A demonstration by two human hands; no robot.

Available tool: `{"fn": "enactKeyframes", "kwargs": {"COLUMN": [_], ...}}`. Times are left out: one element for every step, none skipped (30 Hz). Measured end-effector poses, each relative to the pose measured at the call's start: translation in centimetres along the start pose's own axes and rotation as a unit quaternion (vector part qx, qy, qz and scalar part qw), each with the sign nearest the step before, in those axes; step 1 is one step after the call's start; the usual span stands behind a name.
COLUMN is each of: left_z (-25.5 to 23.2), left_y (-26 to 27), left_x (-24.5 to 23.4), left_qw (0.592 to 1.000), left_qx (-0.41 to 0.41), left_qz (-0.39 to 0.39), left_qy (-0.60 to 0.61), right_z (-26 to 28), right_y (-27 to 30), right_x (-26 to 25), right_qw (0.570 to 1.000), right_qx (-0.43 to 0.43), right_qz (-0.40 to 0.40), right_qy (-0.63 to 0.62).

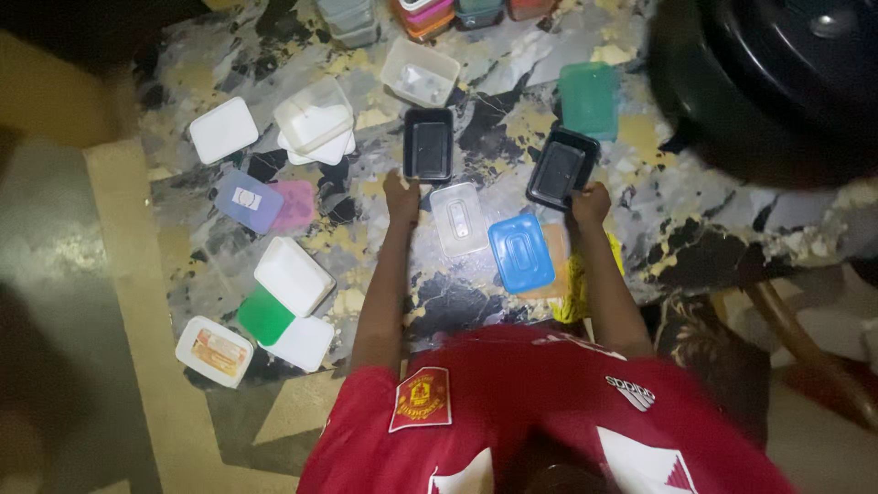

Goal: The person fits lids onto plastic containers by hand and stacks the closed containers on the table.

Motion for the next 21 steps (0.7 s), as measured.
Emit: {"fn": "enactKeyframes", "kwargs": {"left_z": [-2.3, -2.2, -2.0, -2.0, -2.0, -0.7, 0.7, 0.6, 0.8, 1.0, 1.2, 0.5, -0.3, 0.0, 1.9, 3.6, 4.0, 3.9, 3.9, 4.9, 5.8], "left_y": [0.3, 0.1, -0.2, -0.7, -1.2, -2.4, -3.1, -3.6, -3.9, -3.9, -3.9, -3.7, -3.3, -2.8, -1.8, -0.3, 0.8, 2.1, 3.6, 5.7, 8.1], "left_x": [-0.8, -0.8, -1.0, -1.1, -1.1, -0.6, -0.1, 0.1, 0.3, 0.6, 0.7, 0.3, 0.0, -0.3, -0.6, -0.6, -1.3, -2.8, -4.5, -5.6, -6.8], "left_qw": [0.973, 0.973, 0.969, 0.964, 0.963, 0.969, 0.964, 0.964, 0.961, 0.957, 0.957, 0.967, 0.971, 0.971, 0.994, 0.984, 0.984, 0.989, 0.992, 0.990, 0.987], "left_qx": [0.126, 0.121, 0.106, 0.093, 0.090, -0.006, -0.101, -0.102, -0.112, -0.124, -0.127, -0.065, -0.003, -0.006, -0.080, -0.150, -0.150, -0.108, -0.066, -0.086, -0.106], "left_qz": [-0.104, -0.105, -0.114, -0.123, -0.125, -0.070, -0.014, -0.017, -0.007, 0.005, 0.004, -0.033, -0.070, -0.072, -0.045, -0.015, -0.018, -0.058, -0.096, -0.089, -0.083], "left_qy": [-0.164, -0.167, -0.192, -0.217, -0.219, -0.235, -0.247, -0.246, -0.254, -0.262, -0.260, -0.245, -0.229, -0.228, -0.067, 0.095, 0.096, 0.077, 0.058, 0.074, 0.090], "right_z": [0.2, 0.3, 0.5, 1.0, 1.3, 1.9, 2.5, 2.7, 2.5, 2.1, 2.3, 2.6, 2.9, 3.0, 3.4, 4.0, 4.4, 4.8, 5.2, 5.3, 5.6], "right_y": [-0.2, -0.3, -0.5, -0.7, -0.7, -0.6, -0.5, -0.4, -0.4, -0.3, -0.3, -0.2, -0.1, -0.1, 0.0, 0.1, 0.3, 0.9, 1.5, 2.5, 3.7], "right_x": [0.0, 0.2, 0.3, 0.5, 0.7, 0.9, 1.2, 1.5, 2.5, 3.3, 3.5, 4.1, 4.3, 4.5, 4.6, 4.8, 5.1, 5.8, 6.4, 7.1, 8.0], "right_qw": [1.000, 1.000, 0.999, 0.998, 0.998, 0.996, 0.991, 0.991, 0.988, 0.980, 0.980, 0.971, 0.959, 0.959, 0.969, 0.975, 0.975, 0.965, 0.953, 0.952, 0.940], "right_qx": [-0.021, -0.022, -0.030, -0.038, -0.040, -0.071, -0.100, -0.103, -0.071, -0.036, -0.037, -0.050, -0.062, -0.064, -0.078, -0.092, -0.095, -0.108, -0.120, -0.118, -0.129], "right_qz": [-0.009, -0.004, 0.003, 0.010, 0.014, 0.028, 0.042, 0.043, 0.087, 0.131, 0.133, 0.140, 0.146, 0.149, 0.147, 0.145, 0.147, 0.167, 0.186, 0.191, 0.220], "right_qy": [-0.015, -0.014, -0.026, -0.040, -0.040, -0.057, -0.074, -0.072, -0.109, -0.144, -0.141, -0.187, -0.233, -0.231, -0.185, -0.139, -0.139, -0.173, -0.207, -0.206, -0.226]}}
Point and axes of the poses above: each hand's wrist, its own y-axis away from the middle knuckle, its own x-axis out of the palm, z = x × y, the point moved 7 cm from there along -y, towards the middle knuckle, and after that the axes turned 11 degrees about z, right-handed, at the moved point
